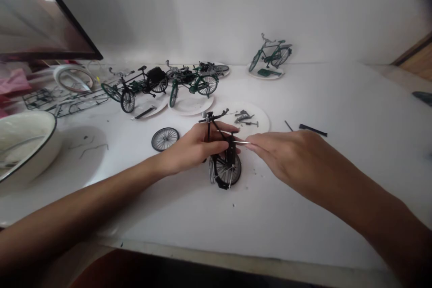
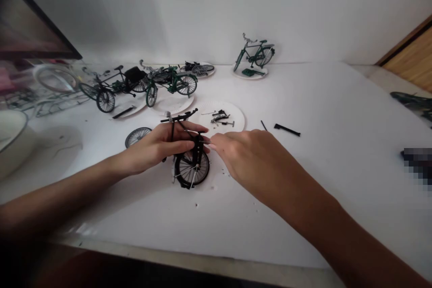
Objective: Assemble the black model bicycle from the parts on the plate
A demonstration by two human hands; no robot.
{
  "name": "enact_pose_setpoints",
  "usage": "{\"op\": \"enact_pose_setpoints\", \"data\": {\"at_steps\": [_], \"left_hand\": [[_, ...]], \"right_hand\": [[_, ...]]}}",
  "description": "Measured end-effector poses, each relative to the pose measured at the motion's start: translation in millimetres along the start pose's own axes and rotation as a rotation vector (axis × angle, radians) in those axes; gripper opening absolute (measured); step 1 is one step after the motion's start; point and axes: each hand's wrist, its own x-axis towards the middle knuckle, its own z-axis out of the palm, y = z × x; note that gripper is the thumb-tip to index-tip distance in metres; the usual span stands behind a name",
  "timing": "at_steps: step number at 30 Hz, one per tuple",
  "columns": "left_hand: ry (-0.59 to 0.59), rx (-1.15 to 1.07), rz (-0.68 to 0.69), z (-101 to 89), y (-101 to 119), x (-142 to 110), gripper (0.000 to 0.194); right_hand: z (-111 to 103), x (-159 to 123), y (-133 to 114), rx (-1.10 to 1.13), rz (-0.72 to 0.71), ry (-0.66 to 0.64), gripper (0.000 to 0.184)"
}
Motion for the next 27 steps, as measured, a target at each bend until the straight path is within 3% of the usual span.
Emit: {"op": "enact_pose_setpoints", "data": {"at_steps": [5,8,10,13,18,20,24,25,27], "left_hand": [[0.120,0.162,0.133,13.3,5,-10,0.034],[0.222,0.387,0.258,18.0,11,-20,0.035],[0.261,0.558,0.332,18.7,14,-25,0.038],[0.296,0.703,0.393,16.2,15,-26,0.040],[0.312,0.751,0.445,12.3,10,-25,0.040],[0.309,0.770,0.481,13.0,9,-26,0.041],[0.320,0.803,0.564,13.3,9,-27,0.042],[0.316,0.805,0.570,12.6,9,-26,0.042],[0.301,0.803,0.567,11.1,8,-24,0.041]], "right_hand": [[-1,0,-15,0.002,0.086,0.028,0.020],[-4,4,-25,0.254,0.303,-0.005,0.036],[-4,6,-28,0.406,0.376,-0.025,0.040],[3,7,-29,0.509,0.392,-0.034,0.038],[13,5,-30,0.423,0.373,-0.004,0.022],[9,7,-28,0.640,0.416,-0.036,0.027],[1,11,-22,1.405,0.542,-0.310,0.036],[2,11,-21,1.443,0.546,-0.335,0.038],[10,10,-22,1.230,0.517,-0.249,0.039]]}}
